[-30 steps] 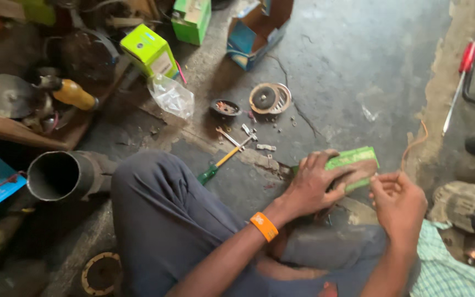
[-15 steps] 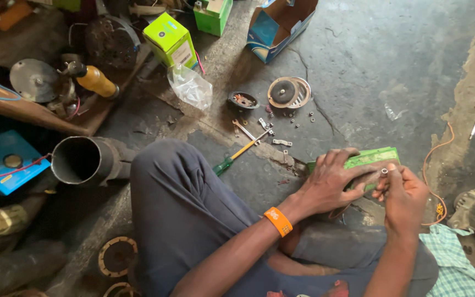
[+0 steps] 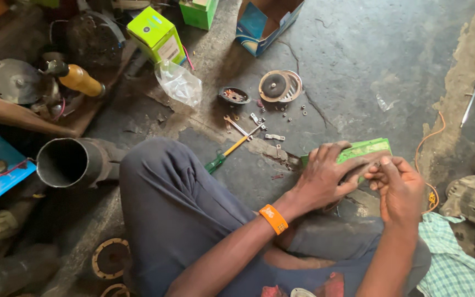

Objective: The person sits on the floor and works on a green battery and a circular motor component. They connect wires to the battery terminals, then use a screwdriver to adjust parts inside the motor component.

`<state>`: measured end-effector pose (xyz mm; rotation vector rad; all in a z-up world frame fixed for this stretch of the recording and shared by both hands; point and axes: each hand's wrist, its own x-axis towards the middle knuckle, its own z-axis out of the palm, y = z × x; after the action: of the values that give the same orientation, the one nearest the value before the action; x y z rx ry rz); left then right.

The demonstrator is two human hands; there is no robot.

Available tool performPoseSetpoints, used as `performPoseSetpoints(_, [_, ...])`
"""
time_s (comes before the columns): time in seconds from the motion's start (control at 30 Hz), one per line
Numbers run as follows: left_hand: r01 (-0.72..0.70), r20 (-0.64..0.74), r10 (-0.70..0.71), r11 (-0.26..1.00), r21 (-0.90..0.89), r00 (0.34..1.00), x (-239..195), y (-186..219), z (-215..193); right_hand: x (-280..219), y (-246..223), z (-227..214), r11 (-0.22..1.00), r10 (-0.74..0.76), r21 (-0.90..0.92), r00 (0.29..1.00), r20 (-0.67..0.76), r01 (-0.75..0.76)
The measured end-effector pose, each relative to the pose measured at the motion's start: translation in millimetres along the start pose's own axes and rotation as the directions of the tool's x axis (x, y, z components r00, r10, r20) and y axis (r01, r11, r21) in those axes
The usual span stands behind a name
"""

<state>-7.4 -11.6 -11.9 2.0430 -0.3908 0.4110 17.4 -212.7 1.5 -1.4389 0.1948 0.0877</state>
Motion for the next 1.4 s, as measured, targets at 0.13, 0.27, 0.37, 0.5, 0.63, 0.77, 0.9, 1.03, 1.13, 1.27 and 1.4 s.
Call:
performPoseSetpoints(0.13, [0.001,-0.063,0.013,0.976,0.219,0.998,0,21,0,1,4,-10,0.995,0.023,0.092,0.999,0.025,-0.025])
performPoseSetpoints(0.27, [-0.063,0.022,0.059,0.877,0.476,0.998,-17,53,2,7,13,-21,0.991,0.013,0.131,0.999,0.03,-0.016])
performPoseSetpoints(0.37, [-0.144,0.004,0.146,0.965,0.217,0.989,-56,75,5,10,17,-28,0.99,0.021,0.141,0.999,0.028,-0.025])
performPoseSetpoints(0.5, [-0.07,0.529,0.004,0.992,0.106,0.849,-91,69,5,9,19,-26,0.992,0.037,0.122,0.999,0.023,-0.039])
performPoseSetpoints(0.63, [-0.097,0.693,-0.041,0.982,0.159,0.719,-101,44,4,10,18,-24,0.99,0.025,0.139,0.998,0.052,-0.032])
performPoseSetpoints(0.77, [-0.113,0.71,0.009,0.989,0.099,0.704,-94,26,14,11,18,-22,0.987,0.007,0.158,0.998,0.059,-0.016])
performPoseSetpoints(0.9, [-0.085,0.729,-0.013,0.991,0.098,0.684,-95,22,22,10,20,-23,0.988,0.009,0.155,0.998,0.055,-0.018])
performPoseSetpoints(1.03, [-0.068,0.752,-0.029,0.993,0.097,0.659,-95,20,22,11,20,-20,0.982,-0.014,0.187,0.999,0.051,0.005])
performPoseSetpoints(1.13, [-0.052,0.756,-0.028,0.995,0.082,0.654,-97,17,24,12,23,-22,0.98,-0.034,0.196,0.998,0.044,0.025])
performPoseSetpoints(1.27, [-0.09,0.689,0.039,0.995,0.038,0.723,-101,16,25,10,26,-25,0.986,-0.022,0.167,1.0,0.012,0.02])
performPoseSetpoints(1.4, [0.003,0.748,-0.035,0.999,0.045,0.663,-97,16,20,11,26,-19,0.991,-0.06,0.119,0.998,0.002,0.059])
